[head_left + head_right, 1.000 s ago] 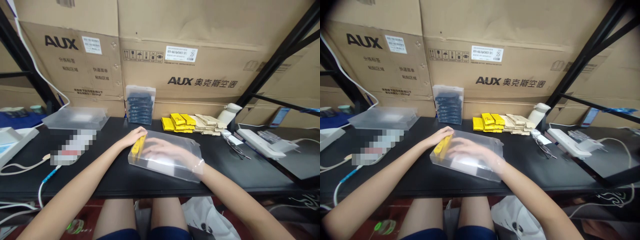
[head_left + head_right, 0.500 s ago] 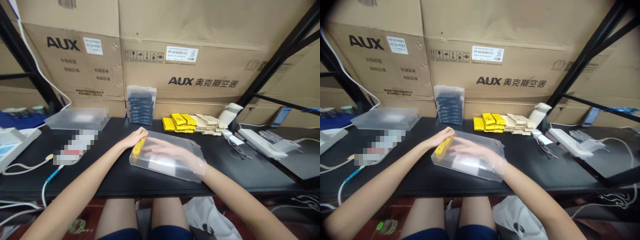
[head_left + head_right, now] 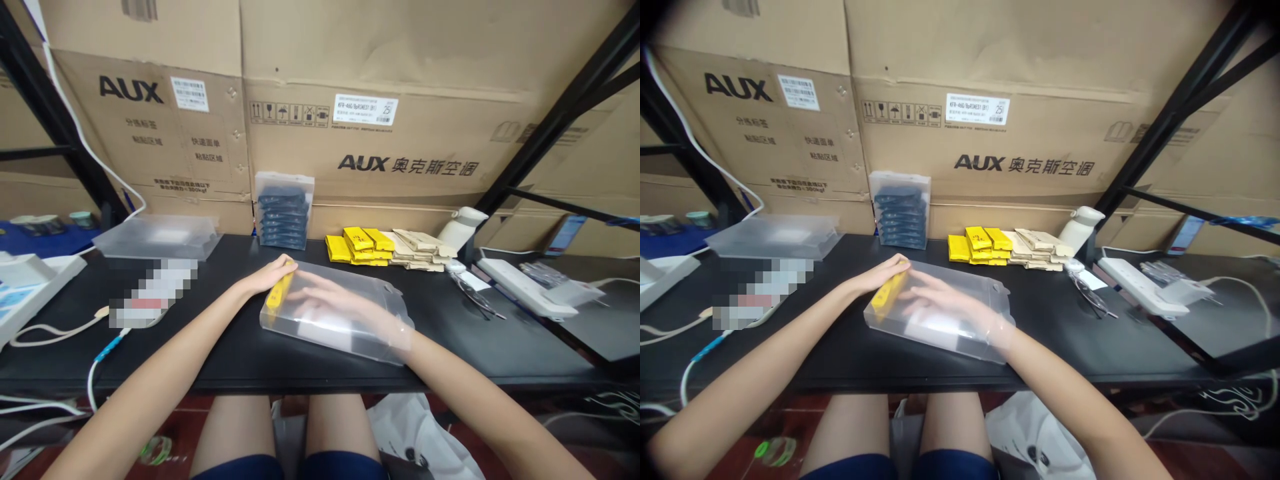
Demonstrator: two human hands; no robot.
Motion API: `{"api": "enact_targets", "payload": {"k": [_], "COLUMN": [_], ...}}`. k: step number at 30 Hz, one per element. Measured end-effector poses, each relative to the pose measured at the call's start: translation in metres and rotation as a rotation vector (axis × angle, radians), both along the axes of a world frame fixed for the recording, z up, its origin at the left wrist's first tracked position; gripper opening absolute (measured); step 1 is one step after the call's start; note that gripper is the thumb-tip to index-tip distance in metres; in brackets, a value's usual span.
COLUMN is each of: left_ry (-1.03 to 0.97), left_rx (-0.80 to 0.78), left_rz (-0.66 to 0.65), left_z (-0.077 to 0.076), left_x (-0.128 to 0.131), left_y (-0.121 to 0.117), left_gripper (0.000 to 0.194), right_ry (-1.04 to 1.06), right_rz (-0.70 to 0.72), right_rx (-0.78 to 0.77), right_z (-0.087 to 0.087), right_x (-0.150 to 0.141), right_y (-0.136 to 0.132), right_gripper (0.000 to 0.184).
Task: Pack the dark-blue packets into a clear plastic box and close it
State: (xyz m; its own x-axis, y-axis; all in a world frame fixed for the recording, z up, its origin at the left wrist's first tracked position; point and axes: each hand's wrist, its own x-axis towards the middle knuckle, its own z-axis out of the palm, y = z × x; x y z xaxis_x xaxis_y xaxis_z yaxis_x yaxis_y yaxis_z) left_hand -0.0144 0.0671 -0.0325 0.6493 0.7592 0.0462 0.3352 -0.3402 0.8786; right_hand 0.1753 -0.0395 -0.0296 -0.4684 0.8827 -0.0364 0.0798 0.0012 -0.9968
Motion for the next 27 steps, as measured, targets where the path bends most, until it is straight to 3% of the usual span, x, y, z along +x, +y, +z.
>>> {"api": "enact_targets", "payload": {"k": [4, 11, 19, 27], "left_ry": [-0.022, -0.024, -0.008, 0.012], "left_rx": [-0.015, -0.004, 0.009, -0.069], "left_rz": [-0.033, -0.036, -0.049, -0.045], "left_z": [-0.003, -0.003, -0.005, 0.013], "left_x": [0.0, 0.001, 0.001, -0.003], "left_y": [0.003, 0.003, 0.005, -0.002], "left_gripper": [0.034, 0.03, 0.033, 0.038], "right_ry": [0.118, 0.121, 0.148, 0.142], "right_rz": [0.091, 0.234, 0.208, 0.201], "right_rx": [-0.101, -0.127, -0.186, -0.139], "right_z": [-0.002, 0.014, 0.019, 0.016], "right_x": [0.004, 0.0, -0.003, -0.004], "right_y": [0.004, -0.004, -0.008, -0.003], "right_gripper": [0.061, 0.042, 0.037, 0.043]}}
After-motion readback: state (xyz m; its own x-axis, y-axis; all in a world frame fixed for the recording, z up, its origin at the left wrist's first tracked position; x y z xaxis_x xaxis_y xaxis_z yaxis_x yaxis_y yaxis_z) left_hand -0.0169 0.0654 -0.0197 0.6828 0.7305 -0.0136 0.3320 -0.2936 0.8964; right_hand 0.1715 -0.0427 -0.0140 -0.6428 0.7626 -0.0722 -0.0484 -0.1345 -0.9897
